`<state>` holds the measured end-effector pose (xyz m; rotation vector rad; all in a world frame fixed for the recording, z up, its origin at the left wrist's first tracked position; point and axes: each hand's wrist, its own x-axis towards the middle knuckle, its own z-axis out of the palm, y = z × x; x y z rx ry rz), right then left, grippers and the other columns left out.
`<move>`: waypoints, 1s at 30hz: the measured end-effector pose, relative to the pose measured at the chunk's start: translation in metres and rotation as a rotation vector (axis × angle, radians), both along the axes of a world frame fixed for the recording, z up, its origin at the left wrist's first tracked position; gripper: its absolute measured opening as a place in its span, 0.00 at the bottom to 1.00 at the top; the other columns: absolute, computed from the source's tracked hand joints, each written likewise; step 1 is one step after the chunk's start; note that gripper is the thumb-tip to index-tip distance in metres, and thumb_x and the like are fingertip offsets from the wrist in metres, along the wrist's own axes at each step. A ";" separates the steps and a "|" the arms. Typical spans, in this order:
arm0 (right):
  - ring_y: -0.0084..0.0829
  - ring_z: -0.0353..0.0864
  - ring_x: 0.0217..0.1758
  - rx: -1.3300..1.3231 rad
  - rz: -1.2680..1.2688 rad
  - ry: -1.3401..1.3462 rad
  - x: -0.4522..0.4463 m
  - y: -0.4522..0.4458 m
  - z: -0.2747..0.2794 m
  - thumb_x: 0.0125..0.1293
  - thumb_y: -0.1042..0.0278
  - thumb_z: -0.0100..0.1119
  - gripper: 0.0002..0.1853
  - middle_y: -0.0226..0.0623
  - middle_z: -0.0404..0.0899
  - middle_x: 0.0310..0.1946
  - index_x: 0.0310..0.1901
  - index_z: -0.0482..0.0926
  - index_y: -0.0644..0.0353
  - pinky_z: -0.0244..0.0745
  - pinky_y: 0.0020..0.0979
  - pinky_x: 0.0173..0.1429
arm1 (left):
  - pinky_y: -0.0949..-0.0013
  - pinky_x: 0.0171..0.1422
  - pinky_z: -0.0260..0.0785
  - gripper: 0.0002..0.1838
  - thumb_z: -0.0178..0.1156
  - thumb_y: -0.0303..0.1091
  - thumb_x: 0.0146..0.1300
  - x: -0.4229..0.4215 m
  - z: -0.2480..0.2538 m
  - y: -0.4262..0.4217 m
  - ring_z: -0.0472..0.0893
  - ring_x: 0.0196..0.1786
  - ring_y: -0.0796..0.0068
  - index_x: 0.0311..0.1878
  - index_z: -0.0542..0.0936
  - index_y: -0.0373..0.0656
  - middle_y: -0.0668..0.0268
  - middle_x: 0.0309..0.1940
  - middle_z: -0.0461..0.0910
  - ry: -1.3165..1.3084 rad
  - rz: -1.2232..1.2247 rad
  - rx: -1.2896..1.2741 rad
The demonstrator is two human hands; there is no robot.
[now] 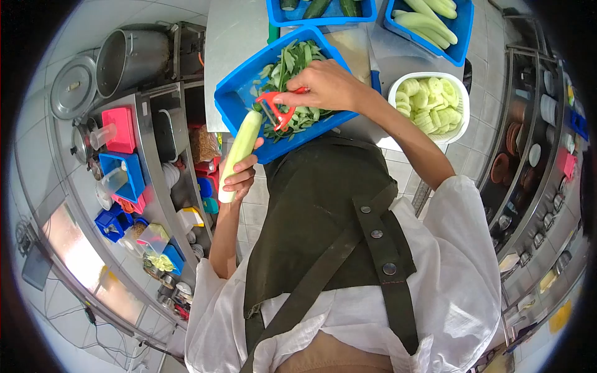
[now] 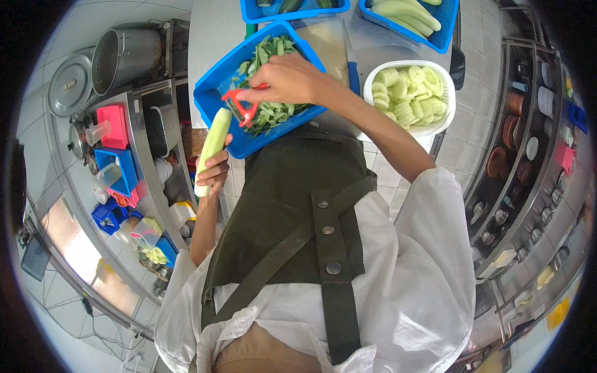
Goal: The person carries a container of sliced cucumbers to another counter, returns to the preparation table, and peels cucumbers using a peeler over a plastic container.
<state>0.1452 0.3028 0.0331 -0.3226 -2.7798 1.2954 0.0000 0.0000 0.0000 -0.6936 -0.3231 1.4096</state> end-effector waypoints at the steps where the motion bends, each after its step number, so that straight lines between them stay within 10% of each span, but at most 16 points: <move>1: 0.45 0.75 0.20 -0.048 0.040 0.004 -0.004 -0.002 0.003 0.68 0.42 0.61 0.29 0.43 0.70 0.12 0.20 0.81 0.62 0.64 0.40 0.27 | 0.58 0.21 0.77 0.35 0.32 0.46 0.81 -0.002 0.003 0.001 0.76 0.25 0.58 0.80 0.37 0.38 0.50 0.37 0.68 0.008 -0.025 0.002; 11: 0.46 0.82 0.25 0.365 0.055 -0.041 -0.013 0.012 -0.013 0.67 0.42 0.59 0.29 0.41 0.75 0.14 0.18 0.80 0.59 0.74 0.42 0.30 | 0.64 0.13 0.67 0.37 0.36 0.50 0.80 -0.033 0.012 -0.022 0.70 0.16 0.63 0.79 0.39 0.33 0.50 0.31 0.66 0.376 -0.274 -0.003; 13: 0.45 0.85 0.32 0.155 0.108 -0.178 -0.016 -0.003 -0.010 0.67 0.41 0.59 0.25 0.38 0.83 0.24 0.32 0.85 0.59 0.75 0.44 0.38 | 0.68 0.14 0.66 0.36 0.37 0.51 0.80 -0.036 0.018 -0.009 0.69 0.15 0.67 0.78 0.45 0.35 0.56 0.30 0.67 0.488 -0.253 -0.088; 15: 0.48 0.84 0.48 0.589 0.021 -0.120 -0.017 -0.017 -0.050 0.69 0.40 0.57 0.27 0.45 0.85 0.45 0.53 0.82 0.57 0.74 0.41 0.49 | 0.73 0.14 0.62 0.34 0.38 0.55 0.79 -0.029 0.024 0.018 0.69 0.17 0.72 0.76 0.54 0.38 0.63 0.30 0.67 0.898 -0.194 -0.217; 20: 0.37 0.62 0.75 -0.933 -0.001 0.090 0.023 -0.060 -0.009 0.72 0.51 0.61 0.45 0.49 0.59 0.73 0.78 0.46 0.62 0.57 0.44 0.76 | 0.65 0.53 0.71 0.38 0.27 0.63 0.78 0.042 0.012 0.108 0.76 0.52 0.69 0.74 0.61 0.41 0.58 0.54 0.73 1.977 -0.122 -0.506; 21: 0.35 0.75 0.63 -0.529 -0.129 0.424 0.025 -0.066 -0.036 0.71 0.55 0.63 0.41 0.47 0.69 0.66 0.76 0.52 0.62 0.73 0.39 0.64 | 0.62 0.60 0.69 0.40 0.26 0.64 0.78 0.059 0.006 0.125 0.73 0.63 0.66 0.76 0.60 0.41 0.55 0.63 0.70 2.072 0.060 -0.320; 23: 0.28 0.83 0.44 -0.895 -0.564 0.076 0.060 -0.039 -0.015 0.70 0.59 0.63 0.35 0.41 0.78 0.54 0.72 0.59 0.62 0.81 0.31 0.44 | 0.59 0.68 0.64 0.43 0.26 0.67 0.76 0.069 0.046 0.138 0.64 0.72 0.63 0.79 0.54 0.41 0.55 0.75 0.58 2.459 -0.079 -0.091; 25: 0.22 0.81 0.32 -0.788 -0.777 0.058 0.092 0.014 -0.012 0.69 0.60 0.64 0.30 0.36 0.80 0.45 0.67 0.65 0.63 0.77 0.25 0.31 | 0.60 0.65 0.67 0.42 0.28 0.66 0.77 0.062 0.060 0.145 0.70 0.67 0.62 0.80 0.51 0.44 0.60 0.79 0.54 2.202 0.010 -0.056; 30: 0.41 0.86 0.42 -0.263 -1.026 -0.103 0.120 0.156 -0.031 0.72 0.37 0.50 0.35 0.53 0.83 0.47 0.57 0.74 0.70 0.79 0.40 0.47 | 0.60 0.63 0.71 0.38 0.34 0.64 0.78 0.037 0.050 0.141 0.76 0.60 0.64 0.77 0.62 0.44 0.59 0.68 0.57 2.170 -0.077 -0.212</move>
